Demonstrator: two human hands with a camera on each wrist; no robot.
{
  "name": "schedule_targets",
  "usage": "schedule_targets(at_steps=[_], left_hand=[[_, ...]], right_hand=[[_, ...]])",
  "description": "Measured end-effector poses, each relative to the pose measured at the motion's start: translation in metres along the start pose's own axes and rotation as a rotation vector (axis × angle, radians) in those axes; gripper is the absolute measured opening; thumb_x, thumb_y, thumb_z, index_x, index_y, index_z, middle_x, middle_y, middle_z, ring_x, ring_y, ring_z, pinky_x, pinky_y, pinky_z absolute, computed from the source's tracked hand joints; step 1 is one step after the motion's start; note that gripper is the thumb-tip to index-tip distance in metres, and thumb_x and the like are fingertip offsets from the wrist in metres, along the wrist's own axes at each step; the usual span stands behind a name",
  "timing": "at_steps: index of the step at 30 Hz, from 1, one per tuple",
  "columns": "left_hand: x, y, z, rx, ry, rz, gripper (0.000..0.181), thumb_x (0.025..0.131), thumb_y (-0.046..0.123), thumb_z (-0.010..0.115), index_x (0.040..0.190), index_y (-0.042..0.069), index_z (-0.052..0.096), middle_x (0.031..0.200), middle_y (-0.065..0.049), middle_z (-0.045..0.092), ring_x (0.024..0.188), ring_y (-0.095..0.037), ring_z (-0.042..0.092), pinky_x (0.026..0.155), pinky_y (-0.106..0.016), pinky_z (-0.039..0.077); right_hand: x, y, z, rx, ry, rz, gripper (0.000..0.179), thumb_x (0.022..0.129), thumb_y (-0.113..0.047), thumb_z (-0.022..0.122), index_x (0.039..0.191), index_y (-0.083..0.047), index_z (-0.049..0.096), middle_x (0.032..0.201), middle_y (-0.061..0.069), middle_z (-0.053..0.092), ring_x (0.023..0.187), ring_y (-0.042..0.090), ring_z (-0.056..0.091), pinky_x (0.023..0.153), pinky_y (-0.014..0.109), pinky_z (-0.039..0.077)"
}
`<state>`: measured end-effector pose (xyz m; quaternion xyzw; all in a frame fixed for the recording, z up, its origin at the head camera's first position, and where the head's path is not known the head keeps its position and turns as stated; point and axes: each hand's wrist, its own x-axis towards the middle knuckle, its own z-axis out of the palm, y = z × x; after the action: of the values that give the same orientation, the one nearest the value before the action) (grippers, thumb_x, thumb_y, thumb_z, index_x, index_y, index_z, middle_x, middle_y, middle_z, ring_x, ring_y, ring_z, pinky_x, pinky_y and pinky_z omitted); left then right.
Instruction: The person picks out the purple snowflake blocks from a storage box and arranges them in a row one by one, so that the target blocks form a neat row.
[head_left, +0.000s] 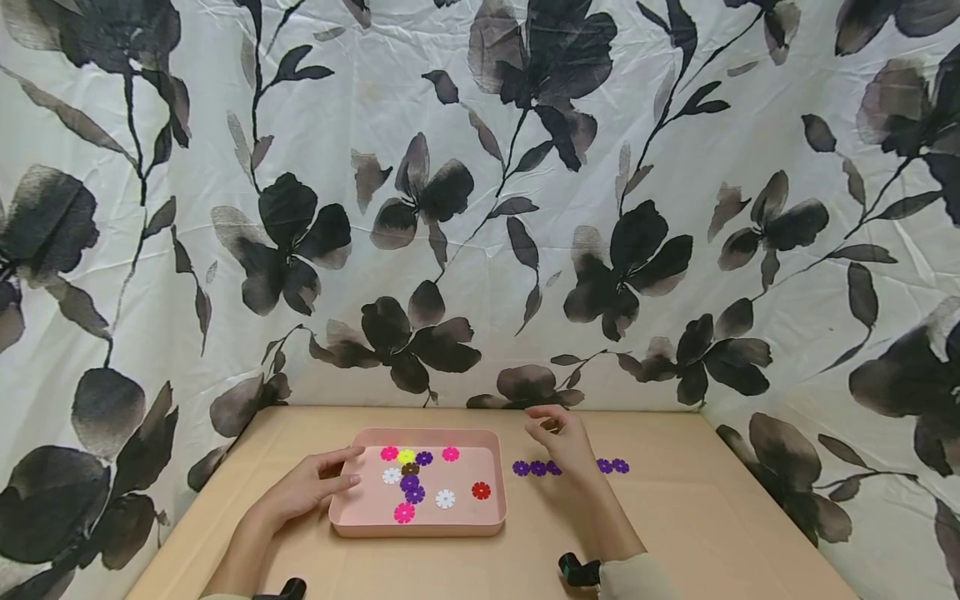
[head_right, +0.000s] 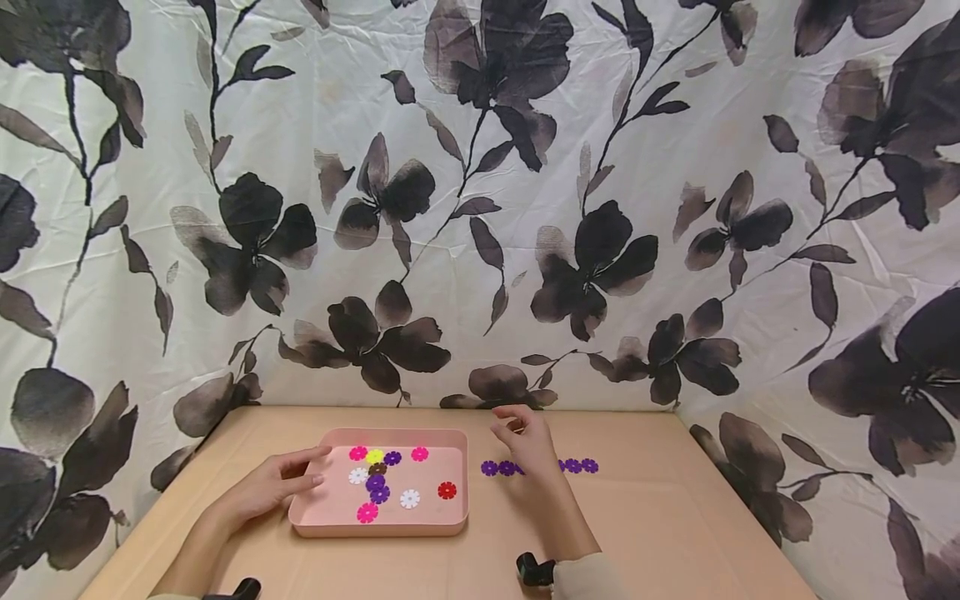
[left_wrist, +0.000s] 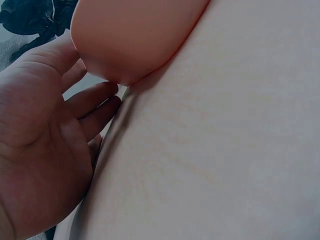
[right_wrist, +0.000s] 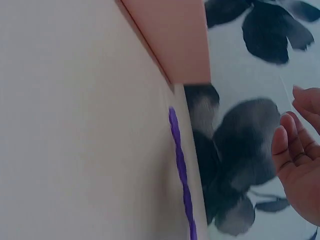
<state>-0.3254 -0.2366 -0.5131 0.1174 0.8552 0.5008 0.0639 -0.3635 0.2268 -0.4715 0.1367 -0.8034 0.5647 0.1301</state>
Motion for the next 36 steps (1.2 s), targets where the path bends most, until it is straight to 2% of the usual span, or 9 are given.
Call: schedule_targets(at_steps=[6, 13, 20, 25, 29, 36], left_hand=[[0.002, -0.002, -0.001, 0.01, 0.0, 0.016, 0.061, 0.098, 0.035, 0.073, 0.152, 0.013, 0.055, 0.162, -0.022, 0.043, 0.153, -0.045, 0.034, 0.123, -0.064, 0.029], [0.003, -0.003, 0.0, -0.002, 0.007, -0.016, 0.062, 0.097, 0.037, 0.073, 0.152, 0.015, 0.055, 0.163, -0.019, 0.043, 0.153, -0.043, 0.034, 0.124, -0.063, 0.028], [0.002, -0.002, 0.0, -0.004, 0.0, 0.004, 0.061, 0.098, 0.035, 0.073, 0.152, 0.013, 0.055, 0.163, -0.021, 0.043, 0.153, -0.046, 0.033, 0.123, -0.065, 0.029], [0.001, -0.003, 0.0, -0.01, 0.003, 0.014, 0.06, 0.098, 0.033, 0.074, 0.152, 0.013, 0.055, 0.163, -0.022, 0.042, 0.154, -0.045, 0.033, 0.124, -0.063, 0.028], [0.002, -0.003, 0.0, -0.008, 0.007, 0.017, 0.06, 0.098, 0.032, 0.074, 0.151, 0.012, 0.056, 0.163, -0.022, 0.042, 0.153, -0.046, 0.032, 0.124, -0.063, 0.028], [0.002, -0.003, 0.0, -0.005, 0.004, 0.012, 0.061, 0.098, 0.033, 0.073, 0.152, 0.012, 0.055, 0.162, -0.021, 0.042, 0.153, -0.046, 0.032, 0.123, -0.065, 0.027]], right_hand=[[0.0, -0.009, 0.02, 0.014, -0.036, -0.003, 0.023, 0.095, -0.008, 0.076, 0.117, -0.015, 0.077, 0.115, 0.008, 0.072, 0.088, 0.016, 0.063, 0.068, 0.023, 0.054], [-0.001, -0.021, 0.038, 0.03, -0.052, -0.032, 0.023, 0.094, -0.006, 0.075, 0.117, -0.01, 0.077, 0.115, 0.011, 0.073, 0.085, 0.015, 0.064, 0.066, 0.022, 0.054], [-0.002, -0.026, 0.057, 0.022, -0.128, -0.026, 0.025, 0.095, -0.008, 0.075, 0.12, -0.009, 0.076, 0.116, 0.016, 0.071, 0.084, 0.017, 0.061, 0.063, 0.02, 0.052], [-0.005, -0.029, 0.072, 0.044, -0.197, 0.012, 0.025, 0.095, -0.013, 0.076, 0.12, -0.009, 0.076, 0.103, 0.018, 0.068, 0.083, 0.018, 0.057, 0.067, 0.02, 0.052], [-0.008, -0.029, 0.083, 0.051, -0.231, 0.028, 0.026, 0.094, -0.013, 0.078, 0.119, -0.007, 0.076, 0.091, 0.014, 0.066, 0.08, 0.017, 0.056, 0.064, 0.02, 0.049], [-0.01, -0.03, 0.098, 0.025, -0.271, 0.005, 0.029, 0.093, -0.013, 0.079, 0.12, -0.005, 0.076, 0.095, 0.008, 0.066, 0.079, 0.015, 0.056, 0.061, 0.018, 0.049]])
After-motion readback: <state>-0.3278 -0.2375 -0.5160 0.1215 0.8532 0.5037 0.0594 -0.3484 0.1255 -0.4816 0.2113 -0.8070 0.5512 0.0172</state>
